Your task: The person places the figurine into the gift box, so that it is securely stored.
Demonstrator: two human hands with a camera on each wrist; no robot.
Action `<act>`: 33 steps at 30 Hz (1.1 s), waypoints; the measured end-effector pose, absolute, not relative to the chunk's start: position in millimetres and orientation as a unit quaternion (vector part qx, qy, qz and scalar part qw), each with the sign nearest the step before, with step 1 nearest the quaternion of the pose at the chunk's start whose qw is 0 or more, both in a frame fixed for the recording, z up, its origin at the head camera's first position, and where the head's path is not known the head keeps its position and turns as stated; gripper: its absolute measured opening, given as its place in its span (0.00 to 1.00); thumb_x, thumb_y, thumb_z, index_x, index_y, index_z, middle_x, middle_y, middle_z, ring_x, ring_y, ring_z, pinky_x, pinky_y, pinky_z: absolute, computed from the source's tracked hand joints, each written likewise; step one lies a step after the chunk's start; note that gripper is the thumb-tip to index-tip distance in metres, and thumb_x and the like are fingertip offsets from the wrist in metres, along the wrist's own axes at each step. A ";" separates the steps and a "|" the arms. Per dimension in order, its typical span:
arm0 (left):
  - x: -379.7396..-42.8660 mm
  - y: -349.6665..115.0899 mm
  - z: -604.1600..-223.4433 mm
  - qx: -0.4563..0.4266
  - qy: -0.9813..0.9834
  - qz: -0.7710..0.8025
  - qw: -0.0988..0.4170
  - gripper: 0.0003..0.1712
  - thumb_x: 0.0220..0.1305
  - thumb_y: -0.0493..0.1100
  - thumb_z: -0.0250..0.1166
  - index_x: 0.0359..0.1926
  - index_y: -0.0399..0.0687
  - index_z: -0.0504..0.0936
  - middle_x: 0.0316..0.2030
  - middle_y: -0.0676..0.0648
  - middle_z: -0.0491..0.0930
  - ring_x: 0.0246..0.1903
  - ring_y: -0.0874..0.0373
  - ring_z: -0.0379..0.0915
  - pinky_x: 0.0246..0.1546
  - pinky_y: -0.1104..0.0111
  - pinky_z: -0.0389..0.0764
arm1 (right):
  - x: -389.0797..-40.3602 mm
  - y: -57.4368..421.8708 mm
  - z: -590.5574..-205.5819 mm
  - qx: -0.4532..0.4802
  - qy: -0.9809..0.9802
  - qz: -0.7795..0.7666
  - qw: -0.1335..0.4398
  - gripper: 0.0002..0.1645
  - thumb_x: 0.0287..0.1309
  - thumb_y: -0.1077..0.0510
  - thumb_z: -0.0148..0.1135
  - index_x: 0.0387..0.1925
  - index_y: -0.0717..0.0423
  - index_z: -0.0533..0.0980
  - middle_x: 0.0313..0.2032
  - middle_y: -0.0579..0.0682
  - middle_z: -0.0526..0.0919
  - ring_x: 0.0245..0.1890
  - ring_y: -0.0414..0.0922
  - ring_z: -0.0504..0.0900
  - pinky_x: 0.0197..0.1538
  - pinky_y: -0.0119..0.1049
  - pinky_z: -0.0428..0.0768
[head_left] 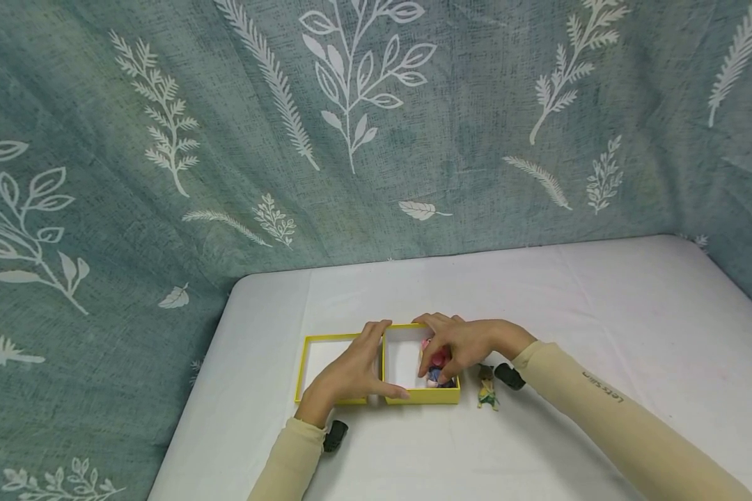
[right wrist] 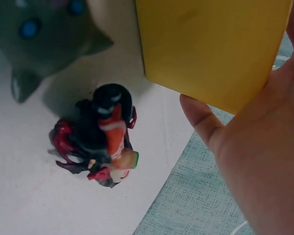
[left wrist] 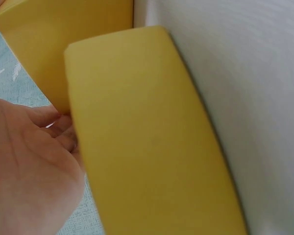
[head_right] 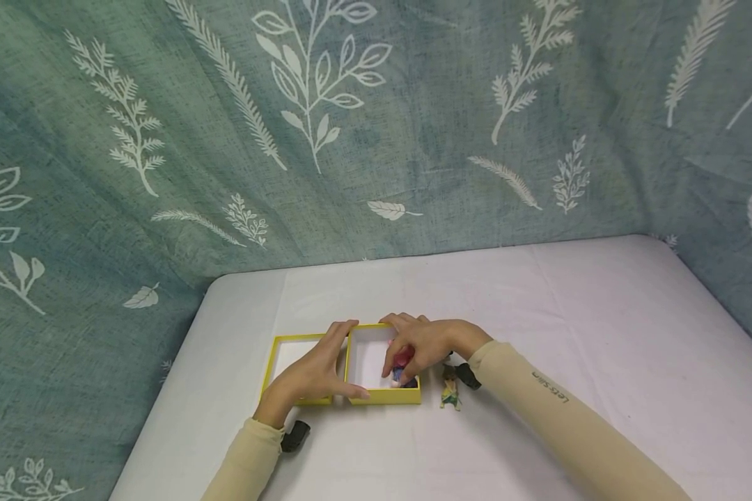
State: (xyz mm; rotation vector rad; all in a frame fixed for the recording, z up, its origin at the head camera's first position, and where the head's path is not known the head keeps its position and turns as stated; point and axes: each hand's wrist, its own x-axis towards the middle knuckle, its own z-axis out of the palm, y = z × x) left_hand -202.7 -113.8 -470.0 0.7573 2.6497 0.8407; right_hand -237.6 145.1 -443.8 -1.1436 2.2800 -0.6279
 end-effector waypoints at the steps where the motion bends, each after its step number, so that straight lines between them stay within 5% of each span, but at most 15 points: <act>1: -202.6 -113.8 -470.0 0.261 0.912 0.290 0.130 0.73 0.36 0.75 0.75 0.76 0.54 0.47 0.69 0.48 0.58 0.65 0.52 0.64 0.62 0.53 0.73 | -237.9 145.3 -443.6 -0.422 0.839 -0.233 0.254 0.12 0.52 0.45 0.73 0.41 0.33 0.86 0.71 0.54 0.56 0.69 0.54 0.55 0.63 0.56 0.58; 19: -204.0 -115.6 -472.9 0.261 0.910 0.295 0.132 0.75 0.34 0.76 0.74 0.77 0.53 0.46 0.70 0.47 0.57 0.67 0.51 0.62 0.63 0.52 0.71 | -231.8 187.8 -428.8 -0.438 0.817 -0.328 0.179 0.25 0.56 0.51 0.71 0.57 0.41 0.80 0.72 0.56 0.56 0.72 0.61 0.51 0.63 0.70 0.59; 27: -203.8 -113.5 -471.8 0.260 0.908 0.302 0.130 0.75 0.33 0.73 0.77 0.76 0.54 0.47 0.71 0.50 0.56 0.69 0.53 0.58 0.66 0.54 0.69 | -217.6 225.7 -436.9 -0.379 0.844 -0.357 0.132 0.27 0.57 0.48 0.69 0.59 0.34 0.75 0.70 0.59 0.61 0.69 0.62 0.58 0.61 0.67 0.65; 33: -204.0 -114.3 -472.8 0.260 0.907 0.303 0.132 0.74 0.34 0.73 0.77 0.77 0.54 0.46 0.71 0.50 0.55 0.70 0.53 0.58 0.66 0.54 0.69 | -205.5 237.2 -451.4 -0.335 0.855 -0.378 0.115 0.30 0.57 0.50 0.70 0.62 0.41 0.74 0.68 0.62 0.64 0.65 0.63 0.64 0.59 0.67 0.67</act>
